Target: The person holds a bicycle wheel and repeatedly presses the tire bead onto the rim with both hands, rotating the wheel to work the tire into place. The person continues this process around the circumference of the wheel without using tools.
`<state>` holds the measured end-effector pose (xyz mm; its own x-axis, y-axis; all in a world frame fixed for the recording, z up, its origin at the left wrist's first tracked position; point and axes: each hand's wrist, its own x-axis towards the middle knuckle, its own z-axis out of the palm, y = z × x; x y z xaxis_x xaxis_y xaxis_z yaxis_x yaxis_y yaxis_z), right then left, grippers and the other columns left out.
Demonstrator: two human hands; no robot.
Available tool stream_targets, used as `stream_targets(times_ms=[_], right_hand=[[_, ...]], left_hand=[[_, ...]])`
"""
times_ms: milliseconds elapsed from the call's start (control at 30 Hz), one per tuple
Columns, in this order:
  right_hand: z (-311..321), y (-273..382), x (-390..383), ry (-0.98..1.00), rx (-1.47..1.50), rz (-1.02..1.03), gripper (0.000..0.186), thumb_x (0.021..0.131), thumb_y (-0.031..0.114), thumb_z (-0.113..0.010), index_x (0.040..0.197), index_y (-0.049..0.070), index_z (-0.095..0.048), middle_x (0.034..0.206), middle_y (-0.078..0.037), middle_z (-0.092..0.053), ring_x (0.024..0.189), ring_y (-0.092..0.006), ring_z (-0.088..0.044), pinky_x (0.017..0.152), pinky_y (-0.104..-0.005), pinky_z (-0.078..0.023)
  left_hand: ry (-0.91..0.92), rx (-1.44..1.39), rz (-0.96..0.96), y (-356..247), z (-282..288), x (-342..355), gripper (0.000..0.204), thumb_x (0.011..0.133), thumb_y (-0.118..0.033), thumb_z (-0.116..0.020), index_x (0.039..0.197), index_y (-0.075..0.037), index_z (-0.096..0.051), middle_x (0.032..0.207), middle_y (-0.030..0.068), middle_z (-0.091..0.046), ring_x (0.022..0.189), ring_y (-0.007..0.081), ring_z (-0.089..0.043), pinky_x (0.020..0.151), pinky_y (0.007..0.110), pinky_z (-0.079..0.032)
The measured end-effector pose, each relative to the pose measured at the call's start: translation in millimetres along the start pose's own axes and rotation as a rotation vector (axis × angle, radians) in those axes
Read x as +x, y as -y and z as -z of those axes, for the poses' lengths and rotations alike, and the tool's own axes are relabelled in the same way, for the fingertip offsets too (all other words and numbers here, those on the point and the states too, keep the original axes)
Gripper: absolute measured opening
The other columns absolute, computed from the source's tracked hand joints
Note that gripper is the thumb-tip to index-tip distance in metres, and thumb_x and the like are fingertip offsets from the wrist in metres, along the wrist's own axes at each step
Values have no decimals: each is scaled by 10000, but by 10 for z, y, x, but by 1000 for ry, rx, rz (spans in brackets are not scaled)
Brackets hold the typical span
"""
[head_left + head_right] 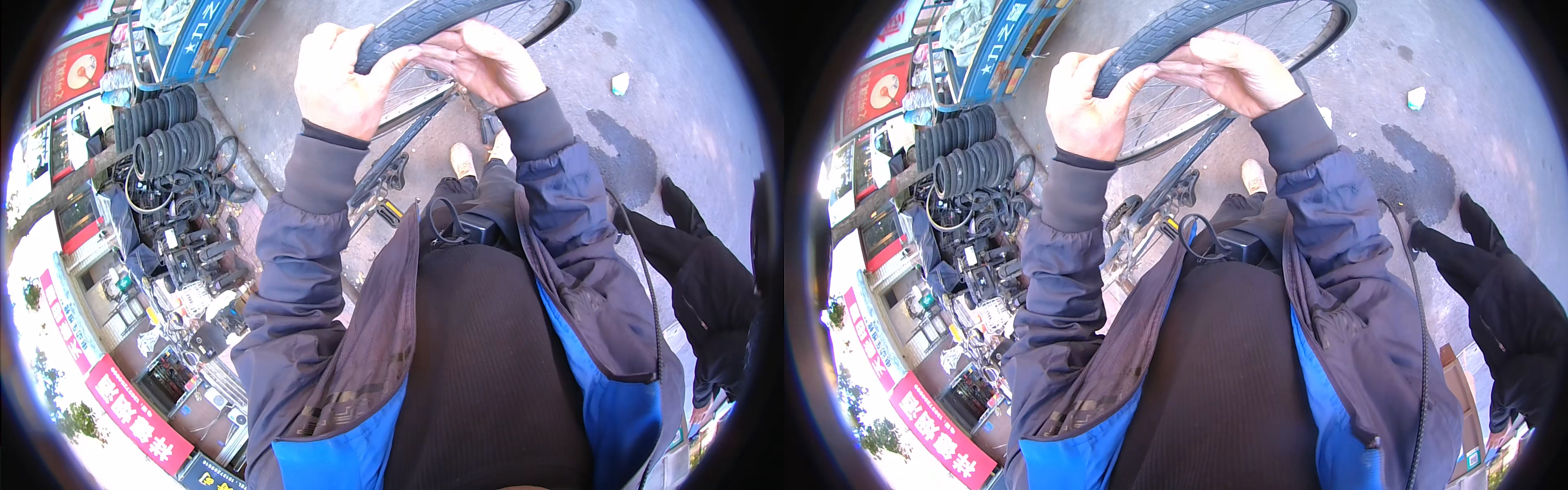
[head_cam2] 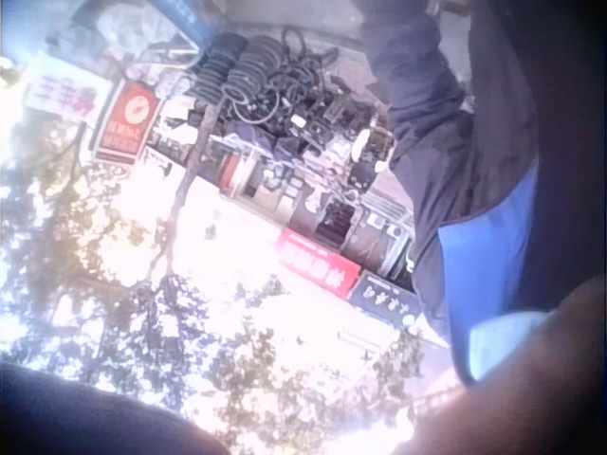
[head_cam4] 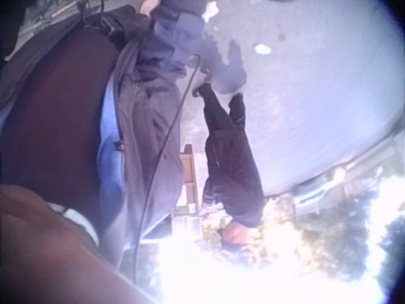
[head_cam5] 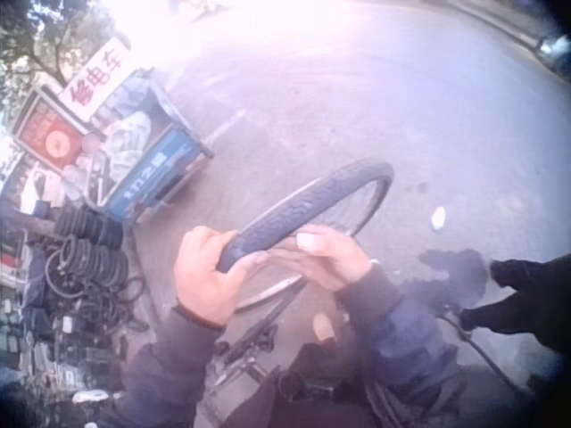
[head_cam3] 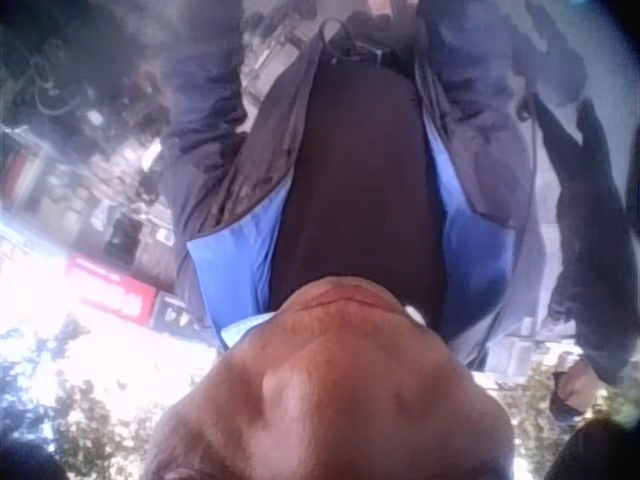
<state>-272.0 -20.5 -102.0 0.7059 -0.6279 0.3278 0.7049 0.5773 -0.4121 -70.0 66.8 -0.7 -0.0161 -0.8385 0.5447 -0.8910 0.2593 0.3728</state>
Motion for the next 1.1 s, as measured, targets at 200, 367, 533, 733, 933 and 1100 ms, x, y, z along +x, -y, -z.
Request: stream_targets(times_ms=[200, 367, 533, 733, 933, 1100], right_hand=[[-157, 368, -14, -241, -1108, -233, 379, 1024, 275, -782, 1308, 26, -805, 1178, -122, -827, 1102, -186, -750, 1004, -339, -575], [-434, 633, -309, -363, -1423, -162, 268, 1012, 197, -799, 1199, 6, -828, 1046, -74, -828, 1022, -150, -747, 916, -301, -586], [-224, 1069, -70, -255, -2003, 661, 574, 851, 332, -950, 1331, 87, -754, 1206, -100, -758, 1151, -271, -713, 1037, -400, -558], [128, 1165, 272, -7, -2250, 471, 672, 905, 657, -809, 1228, 73, -724, 1126, -136, -725, 1037, -354, -697, 927, -458, -545], [136, 1213, 475, 6, -2198, 379, 525, 1007, 597, -720, 1051, 73, -718, 883, -147, -647, 809, -355, -666, 746, -424, -546], [120, 1262, 609, 61, -2215, 274, 520, 1021, 587, -709, 958, 71, -697, 811, -157, -630, 757, -371, -661, 710, -428, -541]], left_hand=[[40, -101, 48, -26, 35, 68, 323, 782, -234, -985, 983, -39, -825, 818, 72, -632, 770, 246, -642, 725, 368, -528], [111, -198, 133, -12, 96, 127, 256, 806, -139, -975, 972, -20, -821, 792, 32, -614, 734, 166, -593, 693, 317, -487], [178, -286, 227, 80, 118, 176, 231, 819, -131, -972, 946, -8, -822, 787, 22, -630, 712, 131, -575, 671, 304, -473], [216, -318, 330, 101, 138, 222, 258, 811, -165, -984, 908, 4, -815, 769, 35, -664, 688, 128, -590, 656, 305, -487], [317, -386, 448, 211, 189, 335, 273, 879, -228, -934, 863, 9, -800, 738, 37, -671, 660, 110, -575, 641, 301, -468], [357, -353, 456, 220, 224, 377, 280, 930, -243, -889, 875, 17, -802, 763, 59, -703, 683, 104, -592, 665, 303, -479]])
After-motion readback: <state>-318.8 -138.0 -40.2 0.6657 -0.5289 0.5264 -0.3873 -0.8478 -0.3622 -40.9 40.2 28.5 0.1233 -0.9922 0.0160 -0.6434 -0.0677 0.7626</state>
